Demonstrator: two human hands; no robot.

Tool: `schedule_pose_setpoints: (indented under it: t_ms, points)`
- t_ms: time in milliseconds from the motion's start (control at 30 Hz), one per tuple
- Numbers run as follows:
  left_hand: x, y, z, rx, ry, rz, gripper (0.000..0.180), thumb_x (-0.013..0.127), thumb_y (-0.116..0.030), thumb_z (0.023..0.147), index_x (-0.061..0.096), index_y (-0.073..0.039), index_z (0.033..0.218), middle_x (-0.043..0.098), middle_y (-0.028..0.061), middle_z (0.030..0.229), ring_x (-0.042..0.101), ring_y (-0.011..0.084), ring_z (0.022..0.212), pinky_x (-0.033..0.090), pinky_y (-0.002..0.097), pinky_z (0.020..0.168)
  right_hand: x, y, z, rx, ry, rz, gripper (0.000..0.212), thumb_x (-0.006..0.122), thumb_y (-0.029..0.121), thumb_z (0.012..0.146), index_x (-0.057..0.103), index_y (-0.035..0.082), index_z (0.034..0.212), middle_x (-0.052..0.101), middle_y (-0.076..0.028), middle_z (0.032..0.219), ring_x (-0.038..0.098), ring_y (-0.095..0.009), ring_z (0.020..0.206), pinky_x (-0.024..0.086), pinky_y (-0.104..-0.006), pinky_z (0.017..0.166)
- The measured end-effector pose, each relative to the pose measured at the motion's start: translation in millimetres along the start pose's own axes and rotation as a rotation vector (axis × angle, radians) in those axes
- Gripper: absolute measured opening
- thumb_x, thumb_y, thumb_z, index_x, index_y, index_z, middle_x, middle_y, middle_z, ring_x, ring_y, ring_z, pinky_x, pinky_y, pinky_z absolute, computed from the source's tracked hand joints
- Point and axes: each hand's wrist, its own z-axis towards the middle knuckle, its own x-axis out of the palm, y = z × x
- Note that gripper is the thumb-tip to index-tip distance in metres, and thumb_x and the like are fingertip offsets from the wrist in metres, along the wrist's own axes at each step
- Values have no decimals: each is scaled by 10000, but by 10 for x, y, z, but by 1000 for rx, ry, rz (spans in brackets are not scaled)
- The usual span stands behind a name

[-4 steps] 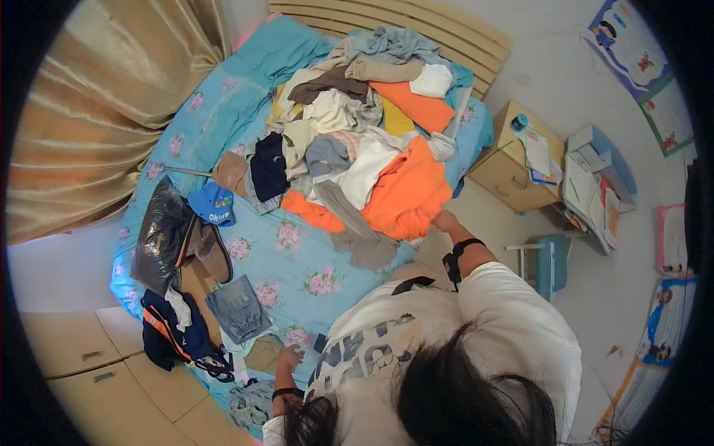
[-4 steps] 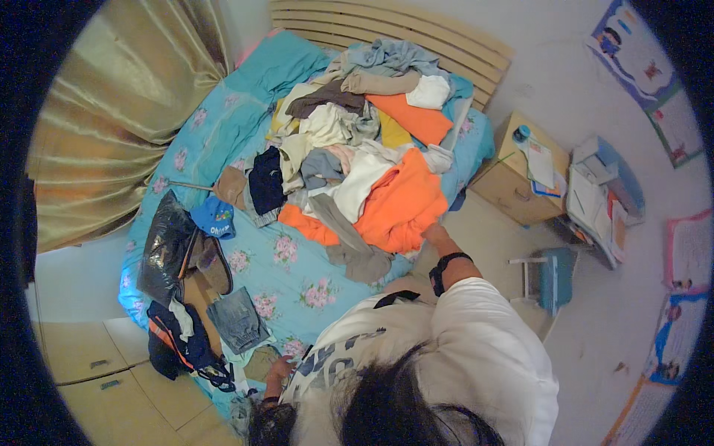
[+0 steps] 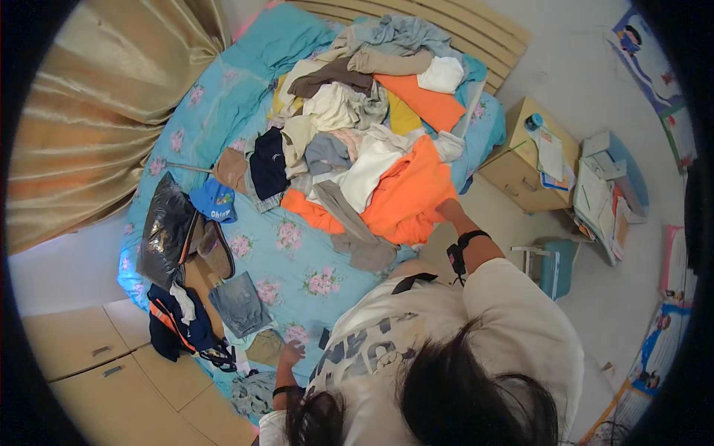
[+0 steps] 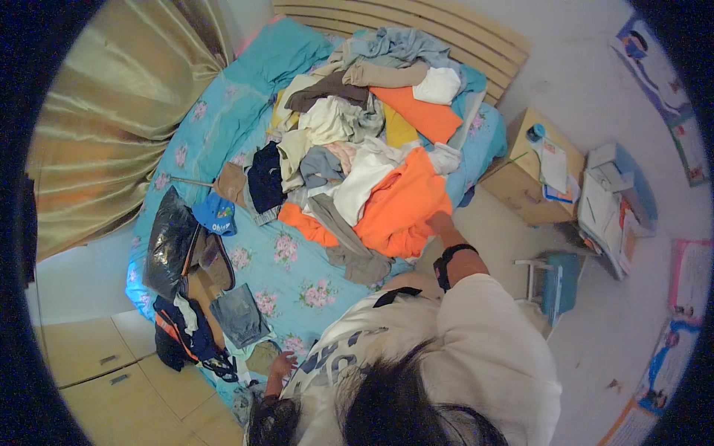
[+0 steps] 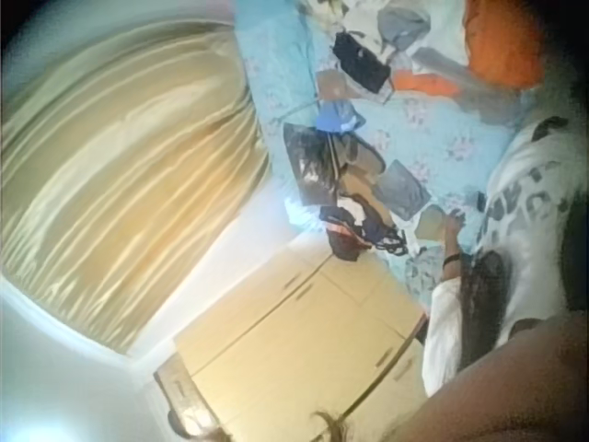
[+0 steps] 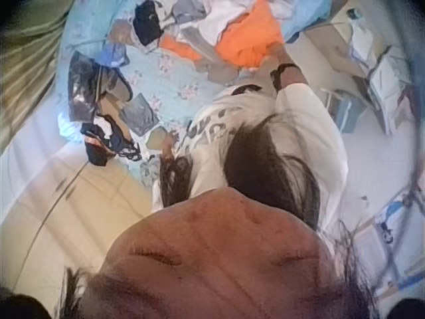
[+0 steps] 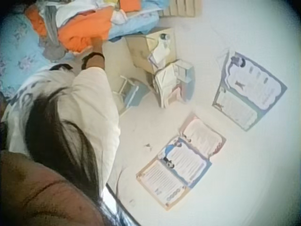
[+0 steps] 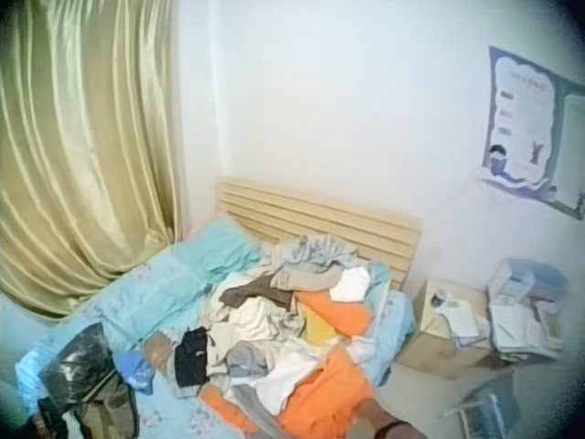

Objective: The person picks up and folds multiple items of clothing, including an orange zippered jacket, a light blue long-sleeved shirt, and a pair of denim shorts, on a bed.

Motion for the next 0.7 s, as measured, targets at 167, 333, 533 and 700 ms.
schedule_pose_setpoints:
  t_ms: [167,333,533,700]
  points:
    - [219,-671,115,288,36,-378,313,512,-142,778,445,-22,1060,576,117,813,562,173,614,471,296,516,-222,-250,689,42,-104,312,266,607,220,656,571,46,853,578,-92,694,557,-219,626,442,-321,588]
    - [654,-1785,-264,328,-319,193,308,530,-170,771,465,-42,1043,587,100,738,582,150,593,458,256,525,-362,-104,1077,140,-336,258,573,645,222,630,396,46,1116,559,-149,841,548,-271,782,433,-359,674]
    - [802,-1751,-435,268,-352,170,302,536,-147,762,465,-48,1039,593,96,713,587,152,590,459,262,522,-694,346,1403,135,65,407,676,651,213,619,307,81,1185,500,-194,1005,497,-301,927,407,-378,768]
    - [820,-1349,-377,293,-317,87,297,530,-114,760,461,-25,1035,595,100,710,585,155,596,469,270,510,-666,451,1469,4,19,304,616,640,192,628,344,105,1161,504,-183,1006,469,-311,966,385,-387,814]
